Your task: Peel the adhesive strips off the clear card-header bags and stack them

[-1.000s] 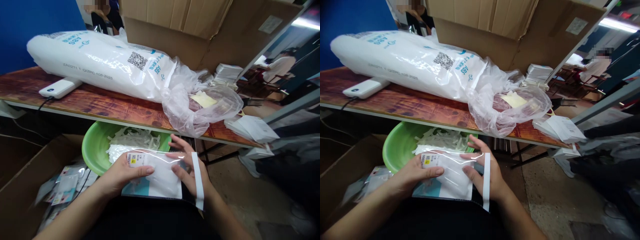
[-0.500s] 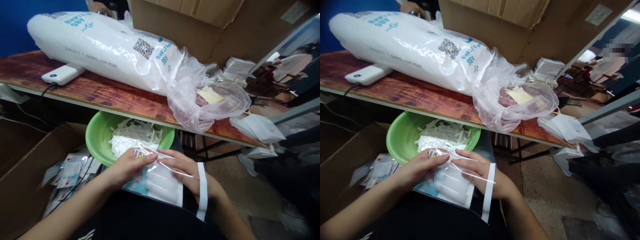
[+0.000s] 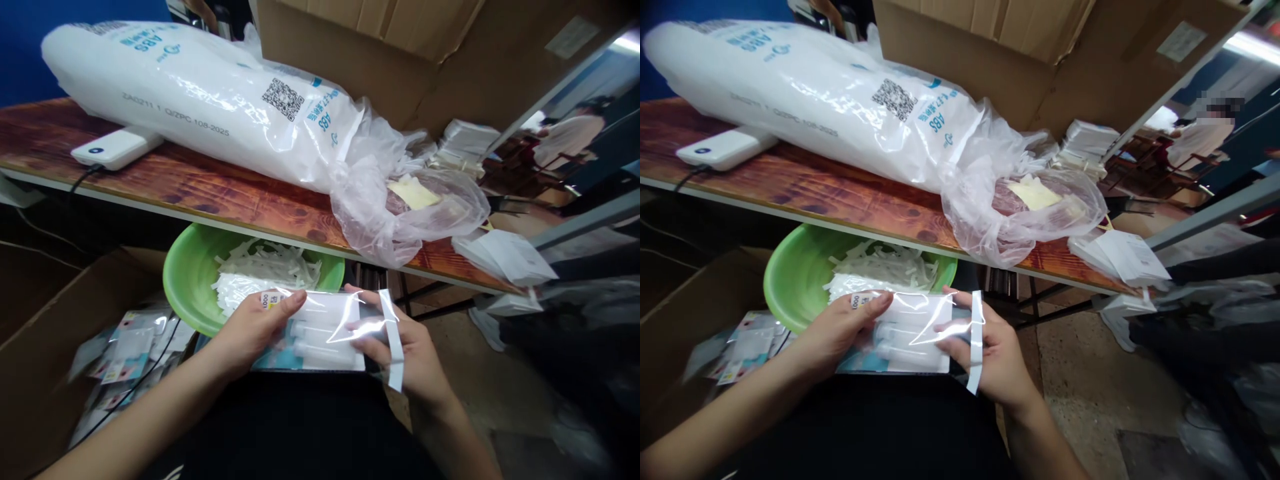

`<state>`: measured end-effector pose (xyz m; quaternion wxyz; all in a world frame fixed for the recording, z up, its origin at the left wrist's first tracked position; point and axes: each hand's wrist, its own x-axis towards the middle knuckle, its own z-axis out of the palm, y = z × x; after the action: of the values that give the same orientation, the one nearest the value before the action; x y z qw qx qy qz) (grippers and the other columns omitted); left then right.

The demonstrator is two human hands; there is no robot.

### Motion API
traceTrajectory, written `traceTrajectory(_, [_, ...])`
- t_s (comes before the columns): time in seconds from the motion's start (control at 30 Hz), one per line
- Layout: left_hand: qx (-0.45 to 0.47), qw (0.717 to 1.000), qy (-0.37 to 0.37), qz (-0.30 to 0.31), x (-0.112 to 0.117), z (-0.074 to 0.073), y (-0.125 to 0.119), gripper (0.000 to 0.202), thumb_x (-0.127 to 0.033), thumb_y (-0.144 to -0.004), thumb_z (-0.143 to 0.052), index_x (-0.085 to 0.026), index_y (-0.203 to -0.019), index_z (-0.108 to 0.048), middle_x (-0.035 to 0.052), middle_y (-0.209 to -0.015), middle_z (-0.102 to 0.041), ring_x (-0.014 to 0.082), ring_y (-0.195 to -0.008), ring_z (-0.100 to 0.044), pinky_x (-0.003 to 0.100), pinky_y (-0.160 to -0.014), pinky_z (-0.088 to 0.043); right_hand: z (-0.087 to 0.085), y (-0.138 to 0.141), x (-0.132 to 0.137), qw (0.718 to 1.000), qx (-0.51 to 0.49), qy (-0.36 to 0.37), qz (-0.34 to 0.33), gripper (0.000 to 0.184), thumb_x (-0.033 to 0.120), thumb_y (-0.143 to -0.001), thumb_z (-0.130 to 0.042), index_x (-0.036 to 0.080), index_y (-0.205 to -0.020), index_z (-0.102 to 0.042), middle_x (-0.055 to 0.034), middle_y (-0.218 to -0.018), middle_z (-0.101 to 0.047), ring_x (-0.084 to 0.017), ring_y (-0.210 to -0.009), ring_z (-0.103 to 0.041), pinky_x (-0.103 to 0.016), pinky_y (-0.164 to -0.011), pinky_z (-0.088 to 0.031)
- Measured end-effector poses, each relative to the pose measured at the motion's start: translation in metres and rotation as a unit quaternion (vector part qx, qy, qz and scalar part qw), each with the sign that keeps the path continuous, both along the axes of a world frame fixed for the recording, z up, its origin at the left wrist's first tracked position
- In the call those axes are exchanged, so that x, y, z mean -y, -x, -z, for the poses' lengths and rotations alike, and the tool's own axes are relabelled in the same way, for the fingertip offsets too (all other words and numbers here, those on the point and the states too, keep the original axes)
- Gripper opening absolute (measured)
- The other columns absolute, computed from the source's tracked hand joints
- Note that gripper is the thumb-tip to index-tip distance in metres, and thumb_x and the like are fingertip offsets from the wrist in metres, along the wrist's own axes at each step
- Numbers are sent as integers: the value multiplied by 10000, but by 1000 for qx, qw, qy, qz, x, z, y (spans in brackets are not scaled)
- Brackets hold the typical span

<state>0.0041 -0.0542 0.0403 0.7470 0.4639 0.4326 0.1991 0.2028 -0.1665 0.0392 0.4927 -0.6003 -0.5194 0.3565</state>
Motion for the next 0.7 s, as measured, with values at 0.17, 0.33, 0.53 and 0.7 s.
traceTrajectory(0.17, [-8,1000,-11,2,-1,2,-2,488,-621,-670,-682,-153,-636,-547,-24,-515,-492,93,-453,-412,201,-438,-317,6,0,-12,995,-93,42,-1,173,318,-669,-803,229,-814,-768,-91,-1237,-617,-263,-1062,-624,-403,-916,-518])
traceTrajectory(0.33, [-9,1000,-16,7,-2,8,-2,503,-627,-662,-684,-168,-606,-485,-50,-494,-430,79,-437,-372,199,-435,-299,10,-4,-16,993,-111,47,-5,191,317,-624,-832,221,-774,-764,-83,-1061,-667,-230,-945,-649,-365,-836,-540])
traceTrajectory(0.53, [-8,1000,-12,6,-3,8,-3,497,-642,-683,-657,-158,-699,-547,-20,-566,-512,102,-493,-442,210,-481,-337,6,-19,-12,996,-55,60,-23,184,286,-572,-864,239,-711,-753,-49,-1113,-634,-225,-1039,-609,-362,-933,-487])
traceTrajectory(0.7, [-14,1000,-25,-10,0,1,-6,499,-633,-663,-682,-142,-692,-596,-13,-542,-542,98,-480,-441,205,-472,-330,1,-11,-17,992,-71,84,-66,181,307,-589,-853,237,-734,-771,-51,-1041,-658,-214,-980,-624,-336,-894,-494])
